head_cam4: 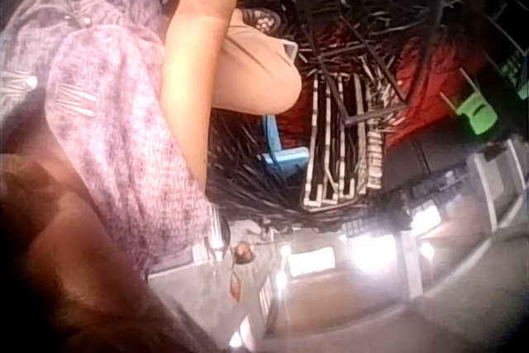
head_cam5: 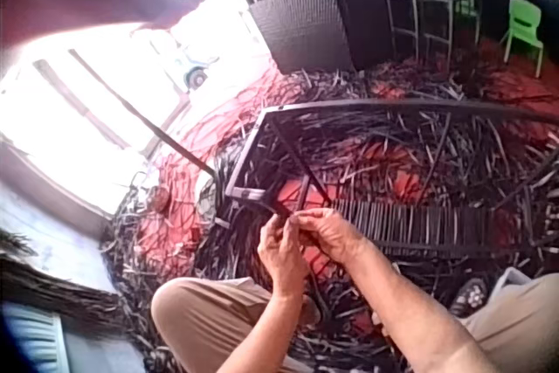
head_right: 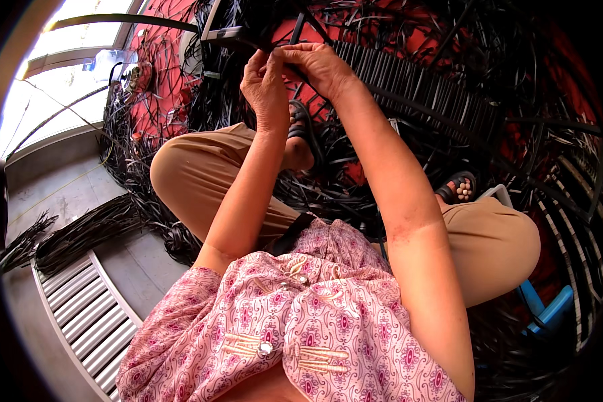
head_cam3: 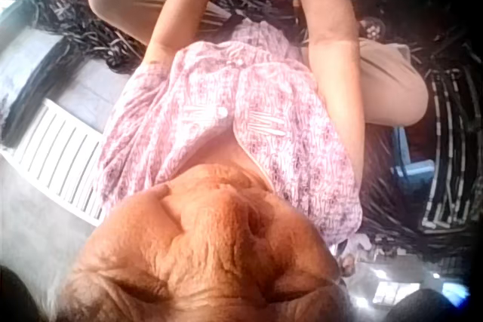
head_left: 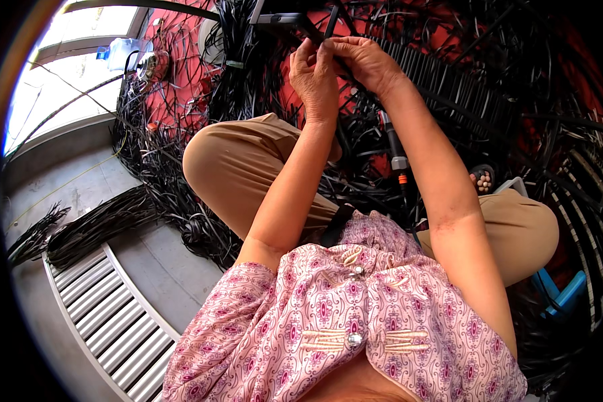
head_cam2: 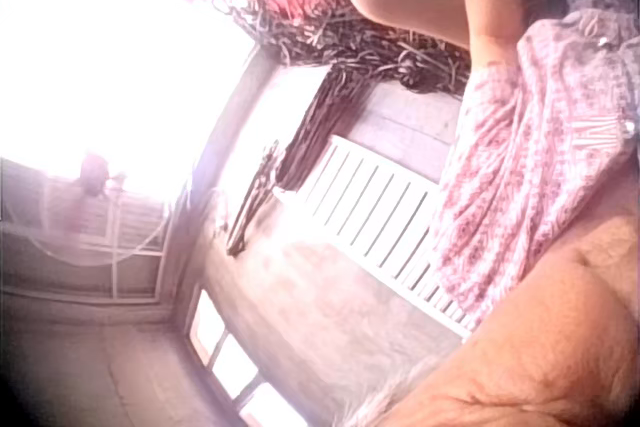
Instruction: The person sits on the floor and assembles rectangular frames by attaching black cables to a metal grid structure. They use a staple gun to secure the cables and scissors to trim excess material, working on multiple frames throughout the clip.
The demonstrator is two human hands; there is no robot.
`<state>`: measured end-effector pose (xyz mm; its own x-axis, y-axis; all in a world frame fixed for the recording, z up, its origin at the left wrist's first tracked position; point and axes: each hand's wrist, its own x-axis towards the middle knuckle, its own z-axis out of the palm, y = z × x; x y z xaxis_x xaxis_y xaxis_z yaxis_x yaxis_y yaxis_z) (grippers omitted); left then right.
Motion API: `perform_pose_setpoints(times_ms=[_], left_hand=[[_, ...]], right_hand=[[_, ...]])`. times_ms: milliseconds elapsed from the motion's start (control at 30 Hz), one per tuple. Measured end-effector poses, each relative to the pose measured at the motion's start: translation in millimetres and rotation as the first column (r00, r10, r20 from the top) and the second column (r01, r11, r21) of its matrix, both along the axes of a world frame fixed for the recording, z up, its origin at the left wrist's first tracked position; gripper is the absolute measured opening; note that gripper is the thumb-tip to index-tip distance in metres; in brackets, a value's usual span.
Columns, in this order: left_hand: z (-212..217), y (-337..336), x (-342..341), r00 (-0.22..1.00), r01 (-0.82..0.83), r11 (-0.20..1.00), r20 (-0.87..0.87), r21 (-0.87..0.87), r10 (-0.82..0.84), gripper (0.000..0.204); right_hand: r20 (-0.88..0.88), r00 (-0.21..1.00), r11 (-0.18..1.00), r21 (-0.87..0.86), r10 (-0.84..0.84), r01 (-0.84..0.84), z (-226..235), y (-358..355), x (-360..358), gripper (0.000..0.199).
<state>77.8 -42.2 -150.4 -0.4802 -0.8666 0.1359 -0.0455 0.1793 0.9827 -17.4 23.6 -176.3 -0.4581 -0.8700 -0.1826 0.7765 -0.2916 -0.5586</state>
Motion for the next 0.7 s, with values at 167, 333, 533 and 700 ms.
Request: perform_pose_setpoints(times_ms=[167,333,533,700], left_hand=[[-1,4,-2,0.998,0.002,1.0,-0.061,0.016,-0.001,0.031],[13,12,-6,0.981,0.077,0.988,-0.186,0.137,-0.05,0.026],[9,12,-7,0.982,0.064,0.978,-0.184,0.197,-0.028,0.019],[4,7,-7,0.992,0.05,0.993,-0.124,0.108,-0.036,0.029]], right_hand=[[-0.073,0.997,0.998,0.057,0.007,-0.003,3,2,-4,0.017],[-0.146,0.989,0.996,0.092,-0.009,0.022,-1,4,-7,0.018],[-0.109,0.991,0.993,0.084,-0.077,0.086,1,5,-1,0.019],[-0.163,0.98,0.988,0.089,-0.112,0.128,3,4,-1,0.018]])
